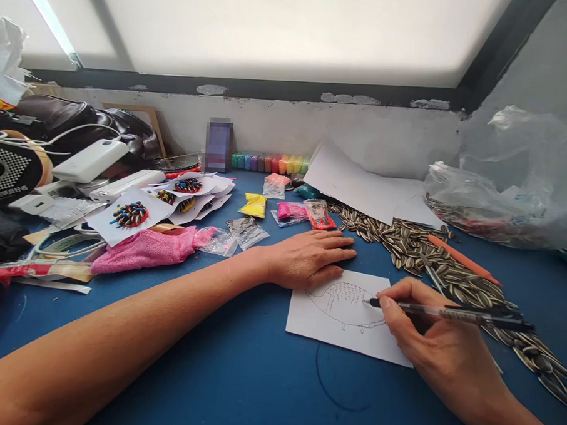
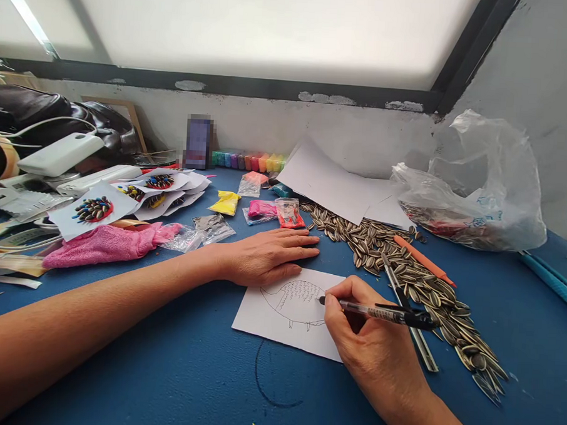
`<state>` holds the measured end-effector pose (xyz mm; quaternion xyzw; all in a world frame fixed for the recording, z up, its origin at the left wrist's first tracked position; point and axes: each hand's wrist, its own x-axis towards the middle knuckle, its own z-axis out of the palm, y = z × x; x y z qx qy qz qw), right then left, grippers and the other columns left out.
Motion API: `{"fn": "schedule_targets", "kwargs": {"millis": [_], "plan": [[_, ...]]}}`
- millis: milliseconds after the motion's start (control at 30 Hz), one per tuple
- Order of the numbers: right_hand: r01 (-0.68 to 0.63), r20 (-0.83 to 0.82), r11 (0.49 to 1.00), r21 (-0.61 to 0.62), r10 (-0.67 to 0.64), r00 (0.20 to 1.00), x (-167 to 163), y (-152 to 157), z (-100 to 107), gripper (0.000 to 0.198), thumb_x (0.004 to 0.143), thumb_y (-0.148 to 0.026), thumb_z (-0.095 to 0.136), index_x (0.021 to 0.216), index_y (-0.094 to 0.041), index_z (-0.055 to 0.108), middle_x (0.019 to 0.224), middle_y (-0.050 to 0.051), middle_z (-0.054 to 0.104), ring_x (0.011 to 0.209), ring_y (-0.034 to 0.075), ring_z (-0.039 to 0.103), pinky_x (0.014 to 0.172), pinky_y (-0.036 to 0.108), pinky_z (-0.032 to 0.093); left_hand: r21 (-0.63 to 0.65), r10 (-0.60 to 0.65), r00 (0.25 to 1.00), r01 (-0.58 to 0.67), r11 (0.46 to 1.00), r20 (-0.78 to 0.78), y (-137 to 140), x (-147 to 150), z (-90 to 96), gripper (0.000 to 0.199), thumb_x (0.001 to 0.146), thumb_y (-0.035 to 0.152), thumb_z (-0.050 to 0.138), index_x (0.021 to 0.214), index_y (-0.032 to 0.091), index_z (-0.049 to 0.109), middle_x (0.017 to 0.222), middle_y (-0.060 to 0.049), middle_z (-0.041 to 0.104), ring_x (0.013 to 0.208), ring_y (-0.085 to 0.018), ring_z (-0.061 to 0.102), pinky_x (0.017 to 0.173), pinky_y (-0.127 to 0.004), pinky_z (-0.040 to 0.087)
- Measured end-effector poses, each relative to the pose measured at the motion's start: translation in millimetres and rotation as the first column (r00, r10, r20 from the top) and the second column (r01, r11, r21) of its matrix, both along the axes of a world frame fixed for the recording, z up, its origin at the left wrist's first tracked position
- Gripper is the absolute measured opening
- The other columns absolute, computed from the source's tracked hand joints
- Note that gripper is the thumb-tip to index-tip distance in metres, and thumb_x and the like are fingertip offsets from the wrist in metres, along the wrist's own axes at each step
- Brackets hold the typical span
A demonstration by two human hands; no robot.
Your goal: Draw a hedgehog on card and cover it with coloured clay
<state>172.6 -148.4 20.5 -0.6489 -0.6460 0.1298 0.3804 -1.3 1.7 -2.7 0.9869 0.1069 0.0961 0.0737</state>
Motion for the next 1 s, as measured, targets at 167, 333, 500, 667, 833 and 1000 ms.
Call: {"fn": "schedule_targets", "kwargs": {"millis": [167, 333, 500, 667, 833, 1000], "plan": [[-0.003, 0.032, 1.0, 0.007, 0.002, 0.999, -0.1, -0.1, 0.9, 0.02, 0.081, -0.034, 0.053, 0.065, -0.024, 0.059, 0.052, -0.004, 0.054, 0.041, 0.011, 0.046, 0.037, 0.024, 0.034, -0.013, -0.004, 1.0, 0.004, 1.0, 0.003, -0.2, 0.1, 0.0, 0.049, 0.102, 0.033, 0.038, 0.145, 0.01, 0.042, 0.156, -0.013, 0.033, 0.147, -0.025, 0.026, 0.122, -0.039, 0.019], [0.01, 0.038, 1.0, 0.014, -0.011, 0.999, 1.0, -0.4, 0.3, 0.019, 0.081, -0.033, 0.053, 0.064, -0.024, 0.057, 0.052, -0.004, 0.053, 0.042, 0.012, 0.046, 0.038, 0.024, 0.034, -0.009, 0.006, 1.0, -0.006, 1.0, -0.009, -0.5, -0.1, 0.3, 0.049, 0.102, 0.034, 0.038, 0.145, 0.011, 0.041, 0.156, -0.012, 0.033, 0.148, -0.024, 0.025, 0.122, -0.039, 0.019], [-0.017, 0.03, 0.999, 0.032, 0.016, 0.999, 1.1, 0.1, -1.2, 0.019, 0.081, -0.032, 0.054, 0.065, -0.024, 0.058, 0.053, -0.004, 0.055, 0.044, 0.011, 0.05, 0.039, 0.022, 0.037, 0.001, 0.0, 1.0, 0.0, 1.0, -0.009, -0.1, -0.1, 0.1, 0.05, 0.102, 0.034, 0.037, 0.145, 0.011, 0.041, 0.156, -0.011, 0.034, 0.148, -0.024, 0.025, 0.122, -0.038, 0.018], [-0.03, 0.032, 0.999, 0.044, 0.029, 0.999, 1.4, -0.7, -0.1, 0.019, 0.08, -0.032, 0.054, 0.064, -0.023, 0.058, 0.052, -0.004, 0.054, 0.043, 0.011, 0.05, 0.039, 0.021, 0.038, 0.003, 0.003, 1.0, -0.003, 1.0, -0.005, -0.1, 0.1, 0.0, 0.049, 0.102, 0.034, 0.037, 0.145, 0.01, 0.042, 0.156, -0.012, 0.033, 0.148, -0.025, 0.025, 0.122, -0.04, 0.019], [0.019, -0.016, 1.0, 0.007, -0.019, 1.0, 1.8, 0.7, 0.4, 0.021, 0.079, -0.036, 0.054, 0.063, -0.023, 0.059, 0.047, -0.004, 0.053, 0.038, 0.011, 0.048, 0.034, 0.022, 0.035, -0.004, 0.01, 1.0, -0.01, 1.0, -0.01, -0.7, 0.1, 0.9, 0.049, 0.102, 0.034, 0.037, 0.145, 0.012, 0.042, 0.156, -0.011, 0.033, 0.148, -0.024, 0.025, 0.122, -0.04, 0.02], [0.105, -0.075, 0.991, -0.087, -0.111, 0.991, 3.4, -1.1, 2.5, 0.025, 0.08, -0.043, 0.053, 0.064, -0.024, 0.057, 0.042, -0.004, 0.053, 0.036, 0.012, 0.051, 0.036, 0.022, 0.041, -0.02, -0.011, 1.0, 0.011, 1.0, 0.001, -0.6, -0.7, 2.1, 0.049, 0.102, 0.034, 0.037, 0.145, 0.011, 0.042, 0.156, -0.012, 0.033, 0.147, -0.024, 0.026, 0.122, -0.041, 0.021]]}}
